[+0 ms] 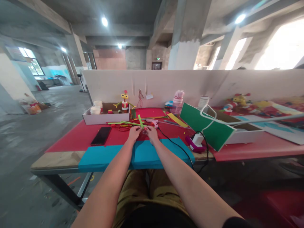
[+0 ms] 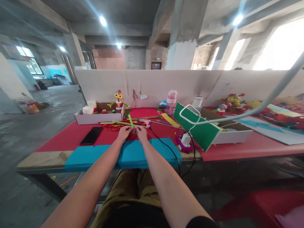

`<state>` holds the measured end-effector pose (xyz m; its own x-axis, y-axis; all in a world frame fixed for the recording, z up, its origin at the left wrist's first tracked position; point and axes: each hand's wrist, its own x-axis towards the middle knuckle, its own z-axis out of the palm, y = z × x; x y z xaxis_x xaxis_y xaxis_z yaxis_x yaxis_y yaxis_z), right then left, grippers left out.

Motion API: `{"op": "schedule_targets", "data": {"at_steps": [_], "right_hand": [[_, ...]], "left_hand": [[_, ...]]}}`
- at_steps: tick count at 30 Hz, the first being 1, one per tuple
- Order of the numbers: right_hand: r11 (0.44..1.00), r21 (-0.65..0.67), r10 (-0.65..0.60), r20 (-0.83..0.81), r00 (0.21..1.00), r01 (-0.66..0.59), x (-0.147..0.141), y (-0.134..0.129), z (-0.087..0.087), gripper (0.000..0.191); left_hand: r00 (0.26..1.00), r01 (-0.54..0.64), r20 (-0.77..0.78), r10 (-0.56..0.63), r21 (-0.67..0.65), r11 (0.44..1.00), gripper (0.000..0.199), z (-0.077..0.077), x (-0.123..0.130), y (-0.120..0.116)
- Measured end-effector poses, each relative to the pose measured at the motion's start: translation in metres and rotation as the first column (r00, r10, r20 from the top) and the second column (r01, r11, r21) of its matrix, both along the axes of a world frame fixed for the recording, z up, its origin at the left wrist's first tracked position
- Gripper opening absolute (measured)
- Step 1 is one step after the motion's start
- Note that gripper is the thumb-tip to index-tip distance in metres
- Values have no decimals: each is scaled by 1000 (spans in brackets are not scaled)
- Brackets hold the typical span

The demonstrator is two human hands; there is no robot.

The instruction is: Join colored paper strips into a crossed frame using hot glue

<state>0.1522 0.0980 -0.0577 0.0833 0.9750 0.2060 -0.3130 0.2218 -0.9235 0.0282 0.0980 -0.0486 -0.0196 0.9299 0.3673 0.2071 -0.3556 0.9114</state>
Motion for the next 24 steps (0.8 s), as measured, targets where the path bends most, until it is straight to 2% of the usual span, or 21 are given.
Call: {"op": "schedule_targets", "data": {"at_steps": [11, 24], "right_hand": [[999, 36, 17, 46, 999, -19, 1, -4, 2, 32], [998, 40, -49, 78, 996, 46, 0, -1, -1, 31]], "left_hand": [[1000, 9, 6, -9, 16, 1000, 21, -3, 0, 3], [999, 38, 22, -38, -7, 999, 27, 1, 0, -1]]}}
